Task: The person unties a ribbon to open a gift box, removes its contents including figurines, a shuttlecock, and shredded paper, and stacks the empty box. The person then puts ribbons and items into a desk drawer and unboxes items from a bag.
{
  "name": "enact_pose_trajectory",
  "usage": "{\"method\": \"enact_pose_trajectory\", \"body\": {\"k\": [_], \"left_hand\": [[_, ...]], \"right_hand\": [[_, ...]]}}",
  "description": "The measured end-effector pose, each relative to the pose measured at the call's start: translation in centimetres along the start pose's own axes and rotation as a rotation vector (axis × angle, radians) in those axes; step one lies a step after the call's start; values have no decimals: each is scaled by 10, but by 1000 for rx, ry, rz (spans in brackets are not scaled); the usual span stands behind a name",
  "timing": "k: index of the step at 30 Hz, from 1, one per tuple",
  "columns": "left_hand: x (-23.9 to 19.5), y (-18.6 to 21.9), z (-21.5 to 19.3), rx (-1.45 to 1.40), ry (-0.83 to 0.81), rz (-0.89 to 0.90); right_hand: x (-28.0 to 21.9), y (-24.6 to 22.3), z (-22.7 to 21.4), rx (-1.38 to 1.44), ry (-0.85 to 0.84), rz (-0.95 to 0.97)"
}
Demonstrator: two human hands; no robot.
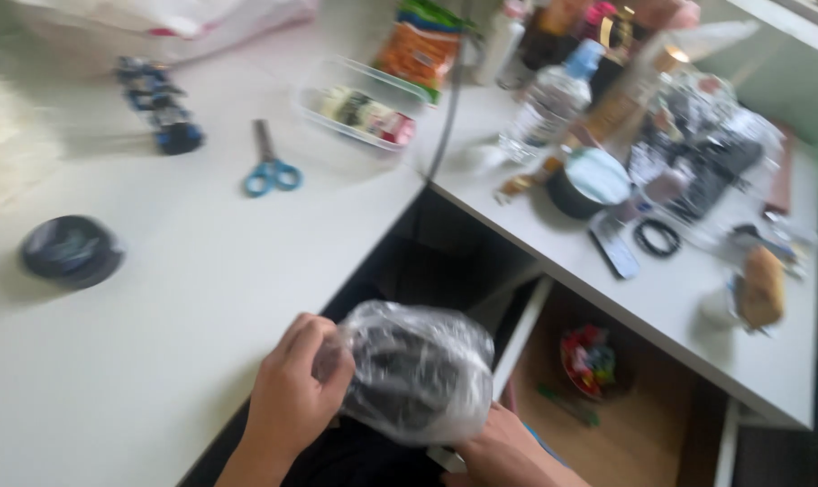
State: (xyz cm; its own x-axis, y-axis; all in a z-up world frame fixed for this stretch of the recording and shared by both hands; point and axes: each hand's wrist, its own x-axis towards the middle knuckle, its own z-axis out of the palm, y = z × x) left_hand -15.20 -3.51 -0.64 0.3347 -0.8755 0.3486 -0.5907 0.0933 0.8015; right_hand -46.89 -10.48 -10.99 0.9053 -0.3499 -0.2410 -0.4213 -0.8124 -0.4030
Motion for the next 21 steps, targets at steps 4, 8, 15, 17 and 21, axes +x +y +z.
{"method": "enact_pose_trajectory", "body": {"k": [4, 8, 15, 17, 21], "left_hand": [[2, 3, 28, -176, -582, -244], [-1, -6, 67, -277, -856, -31], [3, -8, 155, -104, -1031, 158], [12, -6, 175, -14, -1089, 108], [26, 2, 209, 23, -1059, 109]], "right_hand": [[4, -20, -34, 29, 54, 177], [-1, -39, -90, 177, -18, 503], [-16, -15, -87, 56, 483, 731], [-22, -5, -83, 42, 670, 725], [-33, 10, -82, 77, 746, 769]]}}
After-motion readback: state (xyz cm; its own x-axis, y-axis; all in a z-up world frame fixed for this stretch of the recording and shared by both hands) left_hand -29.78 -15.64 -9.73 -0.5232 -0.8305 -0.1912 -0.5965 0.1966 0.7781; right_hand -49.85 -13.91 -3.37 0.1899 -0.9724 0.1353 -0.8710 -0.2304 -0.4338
